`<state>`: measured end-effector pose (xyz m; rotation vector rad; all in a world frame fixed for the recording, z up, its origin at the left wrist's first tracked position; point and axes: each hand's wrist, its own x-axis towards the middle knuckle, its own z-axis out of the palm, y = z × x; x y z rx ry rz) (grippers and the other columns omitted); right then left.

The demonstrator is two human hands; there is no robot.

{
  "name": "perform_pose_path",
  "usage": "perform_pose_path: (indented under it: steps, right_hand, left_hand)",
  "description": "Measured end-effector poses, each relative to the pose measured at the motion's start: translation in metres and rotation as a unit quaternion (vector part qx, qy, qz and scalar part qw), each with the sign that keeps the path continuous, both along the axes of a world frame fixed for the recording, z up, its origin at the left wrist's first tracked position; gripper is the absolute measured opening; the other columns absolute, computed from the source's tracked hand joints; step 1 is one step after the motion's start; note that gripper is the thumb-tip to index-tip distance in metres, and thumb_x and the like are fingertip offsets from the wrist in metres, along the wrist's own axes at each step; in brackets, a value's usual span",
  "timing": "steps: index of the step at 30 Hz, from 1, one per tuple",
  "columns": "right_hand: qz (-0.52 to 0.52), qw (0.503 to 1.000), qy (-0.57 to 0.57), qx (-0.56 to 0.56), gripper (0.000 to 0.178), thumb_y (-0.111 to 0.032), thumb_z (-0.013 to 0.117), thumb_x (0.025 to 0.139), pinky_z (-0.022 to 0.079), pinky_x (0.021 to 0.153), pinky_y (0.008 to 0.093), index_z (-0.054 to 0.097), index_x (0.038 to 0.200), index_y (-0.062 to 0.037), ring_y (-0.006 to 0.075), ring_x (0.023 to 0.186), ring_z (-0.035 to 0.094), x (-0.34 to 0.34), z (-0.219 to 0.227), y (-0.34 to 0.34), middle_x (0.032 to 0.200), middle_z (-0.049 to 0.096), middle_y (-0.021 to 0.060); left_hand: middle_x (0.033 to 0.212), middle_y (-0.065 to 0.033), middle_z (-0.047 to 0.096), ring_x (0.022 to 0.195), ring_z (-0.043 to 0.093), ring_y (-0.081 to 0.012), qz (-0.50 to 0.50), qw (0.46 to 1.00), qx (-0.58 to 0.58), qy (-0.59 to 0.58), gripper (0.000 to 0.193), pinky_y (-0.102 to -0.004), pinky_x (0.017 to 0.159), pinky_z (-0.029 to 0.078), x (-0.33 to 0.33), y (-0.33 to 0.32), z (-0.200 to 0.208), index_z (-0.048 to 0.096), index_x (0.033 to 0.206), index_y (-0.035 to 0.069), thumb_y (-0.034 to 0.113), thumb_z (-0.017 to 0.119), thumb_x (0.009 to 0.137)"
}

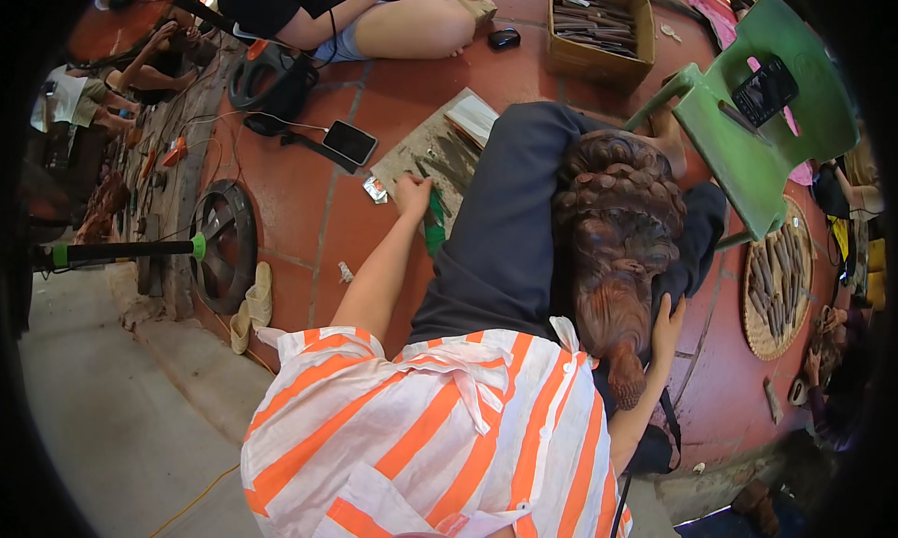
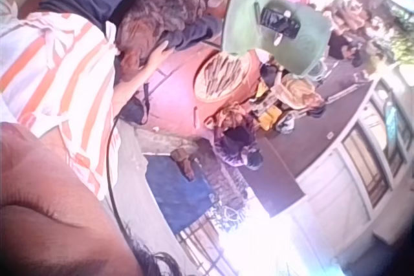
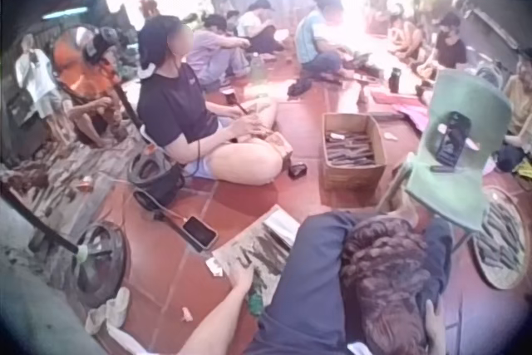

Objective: The person carves a large, dark, textured wooden object resting on their lap using a knife. They hold the object with one hand and use the knife to scrape and shape the surface continuously.

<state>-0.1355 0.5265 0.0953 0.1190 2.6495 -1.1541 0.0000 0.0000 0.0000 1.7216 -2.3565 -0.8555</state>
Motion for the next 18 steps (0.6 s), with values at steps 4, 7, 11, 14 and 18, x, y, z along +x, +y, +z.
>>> perform_pose_path:
  steps: [4,7,11,14,18]
  right_hand:
    - [0.000,1.000,0.012,0.020,0.067,-0.042,0.048,0.096,0.026,0.111,0.0371,0.033,0.141,0.0054,0.0346,0.136,0.034,-0.002,-0.003,0.001,0.145,0.037,0.0250]
    - [0.007,1.000,0.013,0.012,0.067,-0.042,0.048,0.096,0.026,0.111,0.0372,0.033,0.141,0.0060,0.0346,0.136,0.034,-0.001,-0.006,-0.001,0.144,0.037,0.0256]
    - [-0.003,1.000,0.027,0.005,0.067,-0.041,0.049,0.096,0.026,0.111,0.0370,0.033,0.140,0.0066,0.0348,0.135,0.035,-0.003,-0.003,0.008,0.144,0.037,0.0264]
    - [-0.012,0.999,0.037,0.007,0.066,-0.040,0.050,0.096,0.027,0.110,0.0368,0.034,0.140,0.0071,0.0346,0.134,0.036,-0.003,-0.011,0.011,0.143,0.038,0.0264]
    - [-0.004,1.000,0.018,0.008,0.064,-0.038,0.051,0.096,0.028,0.109,0.0368,0.035,0.140,0.0069,0.0336,0.133,0.038,0.000,-0.004,0.004,0.141,0.040,0.0260]
  left_hand:
    - [0.078,-0.0158,0.069,0.075,0.068,-0.0308,-0.049,0.990,0.134,-0.006,0.041,-0.0441,0.068,0.052,-0.042,0.006,0.001,0.066,0.081,0.001,0.042,0.067,0.084]
    - [0.077,-0.0140,0.068,0.069,0.067,-0.0282,0.018,0.982,0.188,-0.031,0.041,-0.0408,0.067,0.053,-0.058,-0.002,-0.006,0.065,0.083,-0.003,0.038,0.069,0.084]
    - [0.076,-0.0136,0.069,0.073,0.068,-0.0282,0.078,0.976,0.201,-0.016,0.037,-0.0411,0.067,0.053,-0.078,0.012,-0.002,0.066,0.083,-0.003,0.034,0.073,0.081]
    - [0.071,-0.0122,0.068,0.068,0.068,-0.0260,0.074,0.987,0.141,0.011,0.031,-0.0394,0.064,0.053,-0.063,0.006,-0.012,0.066,0.080,-0.001,0.029,0.072,0.082]
    - [0.065,-0.0089,0.065,0.061,0.064,-0.0174,0.091,0.946,0.211,0.227,0.022,-0.0308,0.058,0.051,-0.039,-0.010,-0.011,0.065,0.077,0.001,0.021,0.071,0.083]
